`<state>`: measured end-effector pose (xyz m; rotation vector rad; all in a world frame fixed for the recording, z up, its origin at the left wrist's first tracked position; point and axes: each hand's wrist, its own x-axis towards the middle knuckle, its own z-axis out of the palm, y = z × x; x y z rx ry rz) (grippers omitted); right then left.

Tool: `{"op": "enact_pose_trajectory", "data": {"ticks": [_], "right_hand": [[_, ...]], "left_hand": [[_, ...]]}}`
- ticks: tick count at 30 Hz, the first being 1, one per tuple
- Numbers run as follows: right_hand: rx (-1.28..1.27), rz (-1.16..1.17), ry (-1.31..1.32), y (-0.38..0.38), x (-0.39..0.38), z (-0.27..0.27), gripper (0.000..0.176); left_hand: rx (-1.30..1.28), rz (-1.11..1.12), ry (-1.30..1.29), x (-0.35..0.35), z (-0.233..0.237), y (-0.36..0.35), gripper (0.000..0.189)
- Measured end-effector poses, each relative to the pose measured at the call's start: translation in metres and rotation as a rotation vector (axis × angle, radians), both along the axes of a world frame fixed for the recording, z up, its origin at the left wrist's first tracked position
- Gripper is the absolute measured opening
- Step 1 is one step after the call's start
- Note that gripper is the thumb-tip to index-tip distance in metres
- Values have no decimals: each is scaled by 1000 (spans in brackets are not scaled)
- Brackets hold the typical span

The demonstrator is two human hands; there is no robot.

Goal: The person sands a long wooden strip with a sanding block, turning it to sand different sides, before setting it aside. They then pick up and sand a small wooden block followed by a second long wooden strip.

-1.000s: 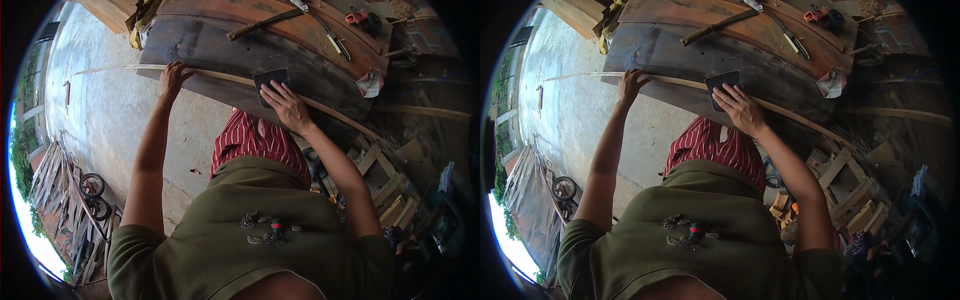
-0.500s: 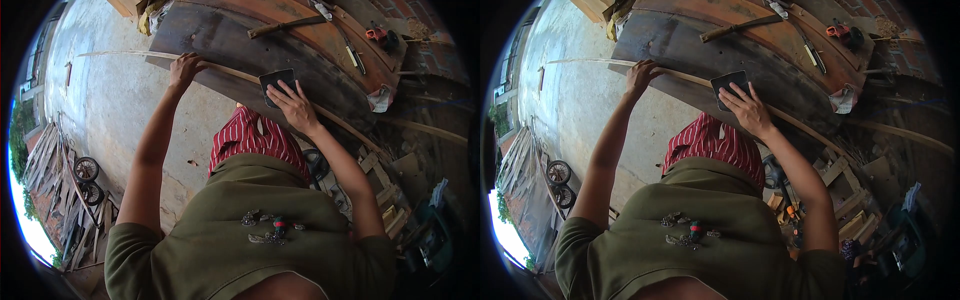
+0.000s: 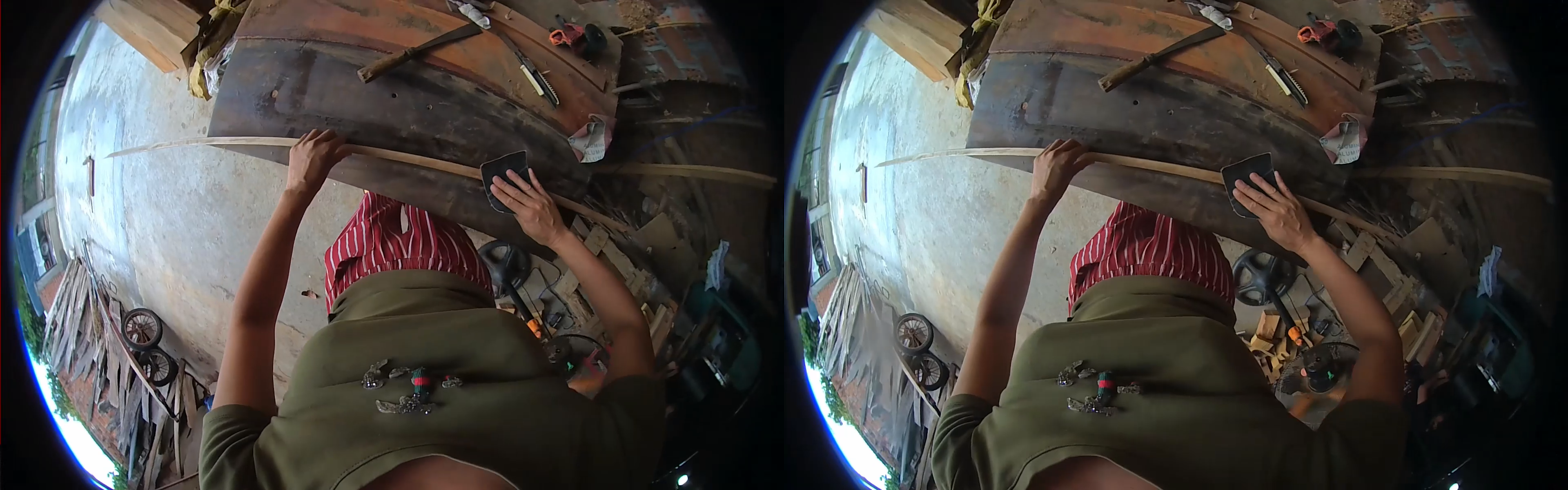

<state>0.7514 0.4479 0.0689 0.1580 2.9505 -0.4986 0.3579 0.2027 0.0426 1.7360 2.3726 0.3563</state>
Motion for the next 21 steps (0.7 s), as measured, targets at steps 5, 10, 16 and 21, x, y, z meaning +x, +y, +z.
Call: {"op": "enact_pose_trajectory", "data": {"ticks": [5,10,16,21], "right_hand": [[-34,-39,173,-58,-116,-22,56],[-8,-232,238,-60,-94,-27,63],[247,-550,111,-45,42,-21,64],[84,-280,263,-77,-39,-42,58]], "left_hand": [[7,-22,-21,-3,-5,-1,19],[-17,-38,-44,-10,-9,-2,21],[-3,-16,-54,-5,-4,-1,18],[31,-16,-47,-4,-8,-3,17]]}}
